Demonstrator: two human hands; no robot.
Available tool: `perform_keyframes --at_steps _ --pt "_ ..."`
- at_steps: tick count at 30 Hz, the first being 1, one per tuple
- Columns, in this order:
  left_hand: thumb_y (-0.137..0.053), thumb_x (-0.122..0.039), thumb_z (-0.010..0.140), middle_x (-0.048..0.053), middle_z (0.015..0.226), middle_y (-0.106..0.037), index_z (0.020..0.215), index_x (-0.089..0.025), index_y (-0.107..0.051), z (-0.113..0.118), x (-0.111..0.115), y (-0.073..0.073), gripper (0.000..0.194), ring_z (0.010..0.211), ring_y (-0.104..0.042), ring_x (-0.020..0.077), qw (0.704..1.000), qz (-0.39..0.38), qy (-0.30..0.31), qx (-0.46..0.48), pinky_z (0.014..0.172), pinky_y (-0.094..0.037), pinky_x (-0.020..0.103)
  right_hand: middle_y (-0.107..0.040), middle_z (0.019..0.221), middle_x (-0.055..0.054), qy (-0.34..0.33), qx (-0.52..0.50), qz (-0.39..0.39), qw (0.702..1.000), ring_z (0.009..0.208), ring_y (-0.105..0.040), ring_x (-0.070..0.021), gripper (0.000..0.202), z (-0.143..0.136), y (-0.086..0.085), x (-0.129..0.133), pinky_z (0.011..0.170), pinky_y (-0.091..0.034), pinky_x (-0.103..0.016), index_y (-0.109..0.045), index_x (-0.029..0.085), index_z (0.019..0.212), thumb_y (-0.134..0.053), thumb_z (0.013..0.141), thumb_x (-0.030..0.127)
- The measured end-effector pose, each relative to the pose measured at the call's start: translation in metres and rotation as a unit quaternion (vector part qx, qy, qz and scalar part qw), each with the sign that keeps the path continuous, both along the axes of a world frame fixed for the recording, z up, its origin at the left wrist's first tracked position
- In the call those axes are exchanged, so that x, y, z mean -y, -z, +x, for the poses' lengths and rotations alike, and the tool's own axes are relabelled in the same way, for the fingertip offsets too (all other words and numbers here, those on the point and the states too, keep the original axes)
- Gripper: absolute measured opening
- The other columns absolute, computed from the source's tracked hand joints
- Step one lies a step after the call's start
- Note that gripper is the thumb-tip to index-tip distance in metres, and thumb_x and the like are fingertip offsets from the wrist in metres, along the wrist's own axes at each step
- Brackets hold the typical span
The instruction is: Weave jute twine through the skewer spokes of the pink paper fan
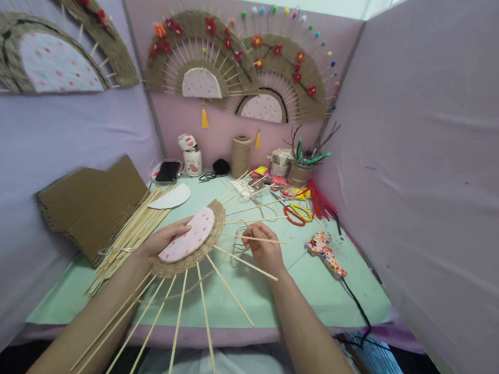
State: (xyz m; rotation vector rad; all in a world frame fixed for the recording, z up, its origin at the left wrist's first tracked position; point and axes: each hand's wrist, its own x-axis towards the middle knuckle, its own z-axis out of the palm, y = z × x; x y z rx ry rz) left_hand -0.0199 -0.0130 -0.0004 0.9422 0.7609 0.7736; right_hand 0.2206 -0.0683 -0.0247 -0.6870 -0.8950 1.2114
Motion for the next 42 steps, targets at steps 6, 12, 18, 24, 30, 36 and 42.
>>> perform_keyframes --at_steps 6,12,18,24,30,36,42 --pt "-0.062 -0.015 0.072 0.006 0.085 -0.069 0.115 -0.014 -0.057 0.002 -0.003 0.004 0.043 0.064 -0.064 0.0129 1.0 -0.024 0.003 0.009 0.055 -0.047 0.018 -0.055 0.061 0.001 0.031 0.024 -0.048 0.998 0.052 -0.045 -0.0097 0.02 0.001 0.006 -0.007 0.05 -0.035 -0.023 -0.058 0.018 0.066 -0.062 0.073 0.036" --pt "-0.061 -0.011 0.068 0.009 0.082 -0.071 0.117 -0.009 -0.053 0.006 0.003 -0.004 0.05 0.061 -0.064 0.015 0.999 -0.045 0.0 0.012 0.054 -0.048 0.021 -0.055 0.061 0.002 0.031 0.006 -0.098 0.995 0.051 -0.046 -0.0078 0.021 0.005 0.013 -0.013 0.048 -0.034 -0.02 -0.058 0.018 0.07 -0.064 0.072 0.037" --pt "-0.06 -0.01 0.069 0.011 0.081 -0.071 0.119 -0.008 -0.051 0.006 0.004 -0.005 0.051 0.061 -0.065 0.0165 0.998 -0.055 0.006 0.019 0.054 -0.049 0.023 -0.056 0.061 0.002 0.029 0.01 -0.109 0.994 0.05 -0.046 -0.0081 0.022 0.005 0.015 -0.014 0.046 -0.036 -0.02 -0.059 0.017 0.072 -0.064 0.071 0.038" --pt "-0.06 -0.01 0.072 0.013 0.093 -0.07 0.122 -0.011 -0.05 0.004 0.002 -0.002 0.052 0.072 -0.067 0.0196 0.997 -0.041 0.035 0.05 0.065 -0.051 0.026 -0.055 0.059 0.002 0.048 -0.006 -0.121 0.991 0.051 -0.048 -0.0095 0.021 0.003 0.016 -0.015 0.046 -0.037 -0.021 -0.06 0.017 0.071 -0.067 0.069 0.037" --pt "-0.06 -0.01 0.075 0.017 0.101 -0.067 0.12 -0.007 -0.051 0.011 -0.001 0.008 0.046 0.083 -0.066 0.0196 0.992 -0.049 0.061 0.095 0.075 -0.05 0.027 -0.055 0.06 0.002 0.009 0.005 -0.061 0.998 0.05 -0.045 -0.0092 0.02 0.001 0.007 -0.01 0.049 -0.036 -0.022 -0.059 0.019 0.071 -0.062 0.074 0.039" --pt "-0.06 -0.011 0.076 0.008 0.084 -0.067 0.111 -0.009 -0.057 0.025 -0.003 0.014 0.035 0.067 -0.065 0.0127 0.985 -0.076 0.083 0.132 0.06 -0.051 0.019 -0.061 0.07 -0.001 -0.068 0.044 -0.003 0.997 0.066 -0.054 -0.0125 0.021 -0.003 0.0 0.002 0.066 -0.044 -0.026 -0.062 0.02 0.084 -0.057 0.08 0.04" --pt "-0.056 -0.014 0.08 0.006 0.077 -0.066 0.111 -0.011 -0.058 0.034 0.001 0.012 0.032 0.063 -0.063 0.0122 0.985 -0.09 0.086 0.117 0.056 -0.05 0.02 -0.065 0.096 -0.005 -0.063 0.204 0.03 0.977 0.092 -0.058 -0.0192 0.022 -0.009 -0.009 0.008 0.083 -0.043 -0.033 -0.063 0.022 0.094 -0.057 0.08 0.039"
